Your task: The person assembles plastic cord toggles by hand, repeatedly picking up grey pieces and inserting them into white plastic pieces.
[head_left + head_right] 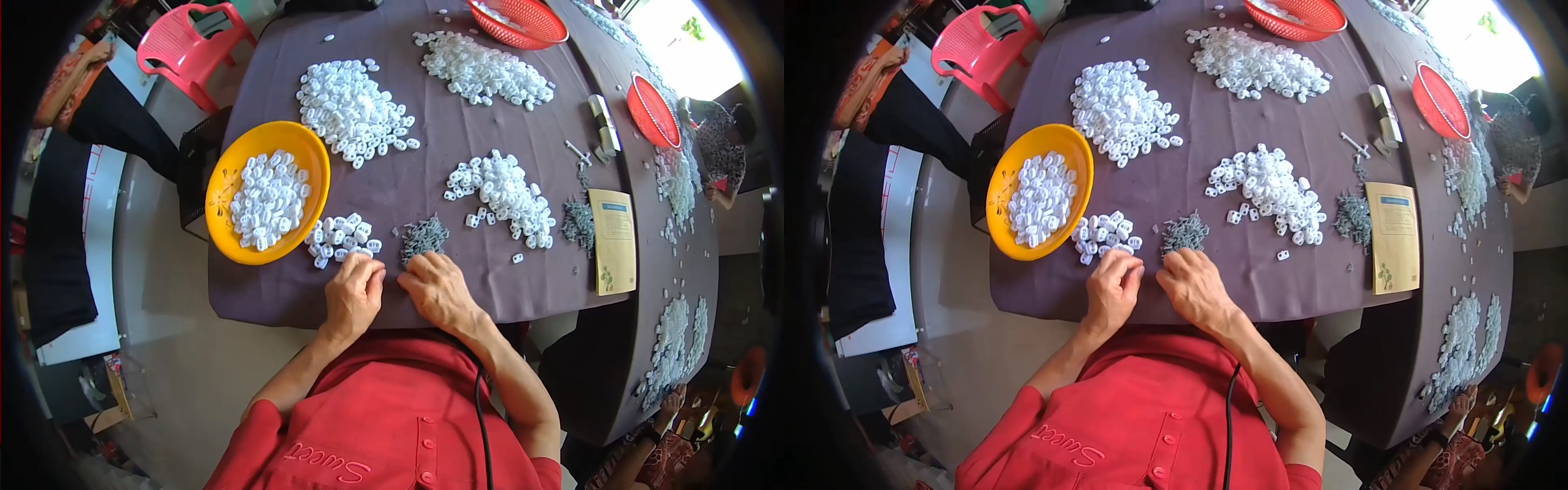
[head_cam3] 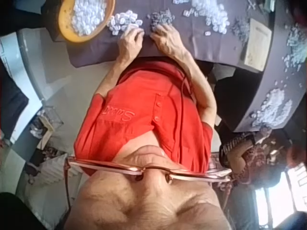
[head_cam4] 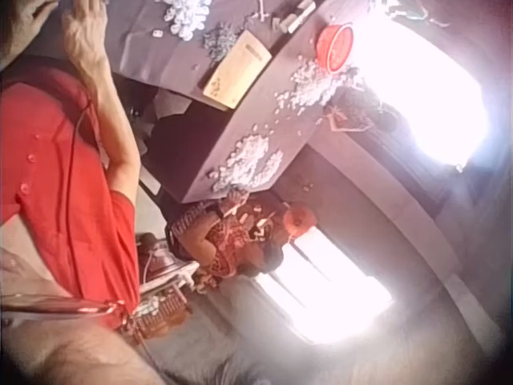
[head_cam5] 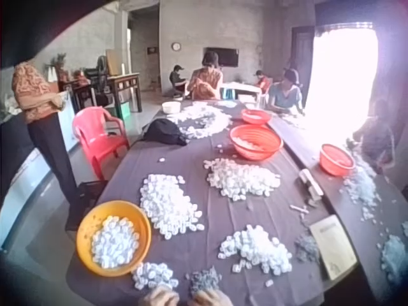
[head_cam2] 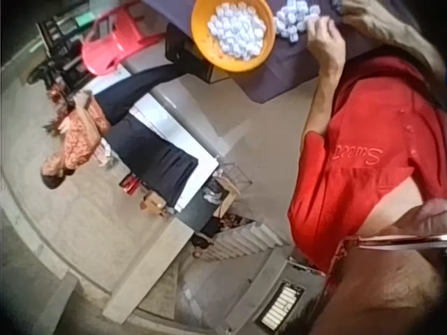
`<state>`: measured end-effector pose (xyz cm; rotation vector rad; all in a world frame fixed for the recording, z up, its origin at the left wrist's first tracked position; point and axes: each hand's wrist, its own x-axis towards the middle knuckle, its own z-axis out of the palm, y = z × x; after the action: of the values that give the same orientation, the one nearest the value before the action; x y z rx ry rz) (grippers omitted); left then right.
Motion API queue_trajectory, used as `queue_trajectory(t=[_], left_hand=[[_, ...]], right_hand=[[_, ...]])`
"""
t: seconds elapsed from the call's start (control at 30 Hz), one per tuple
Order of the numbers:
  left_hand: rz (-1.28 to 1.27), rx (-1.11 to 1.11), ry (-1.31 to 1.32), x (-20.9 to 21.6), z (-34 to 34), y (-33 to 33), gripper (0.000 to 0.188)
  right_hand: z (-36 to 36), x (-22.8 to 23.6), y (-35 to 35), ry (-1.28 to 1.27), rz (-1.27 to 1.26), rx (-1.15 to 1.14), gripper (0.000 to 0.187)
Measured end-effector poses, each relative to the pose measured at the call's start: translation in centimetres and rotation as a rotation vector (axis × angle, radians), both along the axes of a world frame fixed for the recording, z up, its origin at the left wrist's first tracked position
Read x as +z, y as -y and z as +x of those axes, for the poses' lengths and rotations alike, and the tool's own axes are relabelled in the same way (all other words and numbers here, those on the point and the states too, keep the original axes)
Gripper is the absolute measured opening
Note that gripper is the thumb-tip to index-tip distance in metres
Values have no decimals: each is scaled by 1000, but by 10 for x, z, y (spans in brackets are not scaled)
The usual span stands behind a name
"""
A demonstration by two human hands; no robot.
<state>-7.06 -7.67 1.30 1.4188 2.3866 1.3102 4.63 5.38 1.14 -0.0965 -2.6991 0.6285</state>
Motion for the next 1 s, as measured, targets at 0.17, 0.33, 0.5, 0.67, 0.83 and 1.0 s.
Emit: queue_trajectory(t=[0.17, 0.33, 0.5, 0.67, 0.83, 1.0], left_hand=[[3, -8, 22, -3, 4, -3, 12], [17, -24, 28, 0, 3, -10, 10], [7, -73, 29, 13, 2, -47, 6], [-58, -145, -56, 20, -4, -109, 8], [-136, -148, -166, -4, -15, -150, 11], [-134, -186, -104, -10, -20, -153, 10]], right_hand=[[-3, 1, 0, 11, -11, -19, 8], [-3, 4, -8, -124, -230, -97, 9], [14, 1, -19, -117, -284, -227, 11], [49, -1, -29, -269, -430, -461, 8], [68, -10, -31, -263, -456, -551, 9], [63, -11, -34, -315, -374, -522, 13]])
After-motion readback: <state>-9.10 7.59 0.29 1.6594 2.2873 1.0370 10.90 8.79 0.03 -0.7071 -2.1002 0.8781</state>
